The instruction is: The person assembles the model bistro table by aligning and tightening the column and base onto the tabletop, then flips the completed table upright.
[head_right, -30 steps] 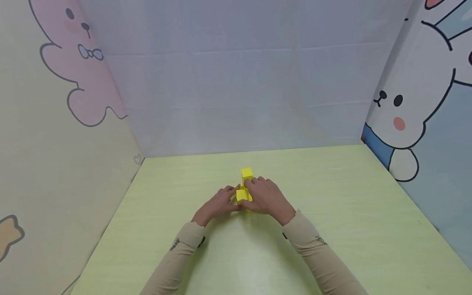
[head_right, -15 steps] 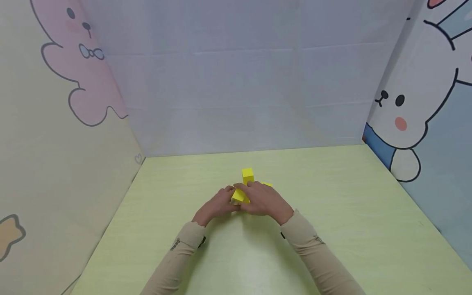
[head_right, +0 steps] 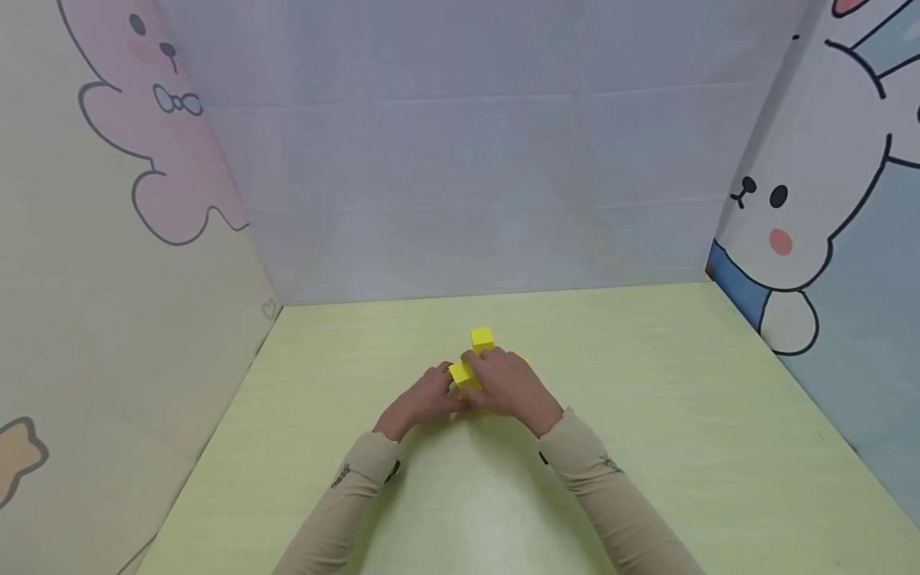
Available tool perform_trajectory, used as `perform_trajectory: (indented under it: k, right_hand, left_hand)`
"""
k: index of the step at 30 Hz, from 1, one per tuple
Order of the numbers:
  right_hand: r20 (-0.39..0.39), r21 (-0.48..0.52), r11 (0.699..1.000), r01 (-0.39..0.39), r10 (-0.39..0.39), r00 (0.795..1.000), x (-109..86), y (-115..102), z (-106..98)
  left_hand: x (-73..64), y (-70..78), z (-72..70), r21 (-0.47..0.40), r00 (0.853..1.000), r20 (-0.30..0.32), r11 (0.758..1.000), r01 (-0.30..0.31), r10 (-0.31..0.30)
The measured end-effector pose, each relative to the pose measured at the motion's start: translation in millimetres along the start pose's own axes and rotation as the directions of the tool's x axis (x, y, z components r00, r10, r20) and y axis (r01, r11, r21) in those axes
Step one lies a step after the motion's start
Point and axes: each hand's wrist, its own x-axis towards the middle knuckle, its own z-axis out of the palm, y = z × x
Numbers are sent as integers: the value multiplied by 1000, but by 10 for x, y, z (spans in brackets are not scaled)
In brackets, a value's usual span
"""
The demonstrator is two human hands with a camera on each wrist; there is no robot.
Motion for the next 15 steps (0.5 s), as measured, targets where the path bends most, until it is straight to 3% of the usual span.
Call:
perform_trajectory:
  k: [5, 15]
  right_hand:
    - [-37, -48, 997, -55, 53, 998, 31, 12, 10]
    - [-105, -89, 992, -93, 83, 991, 21, 15, 30]
  left_hand:
    - [6, 6, 12, -21, 999, 7, 999, 39, -39]
    - [26, 14, 50, -24, 1000, -6, 1000, -9, 9]
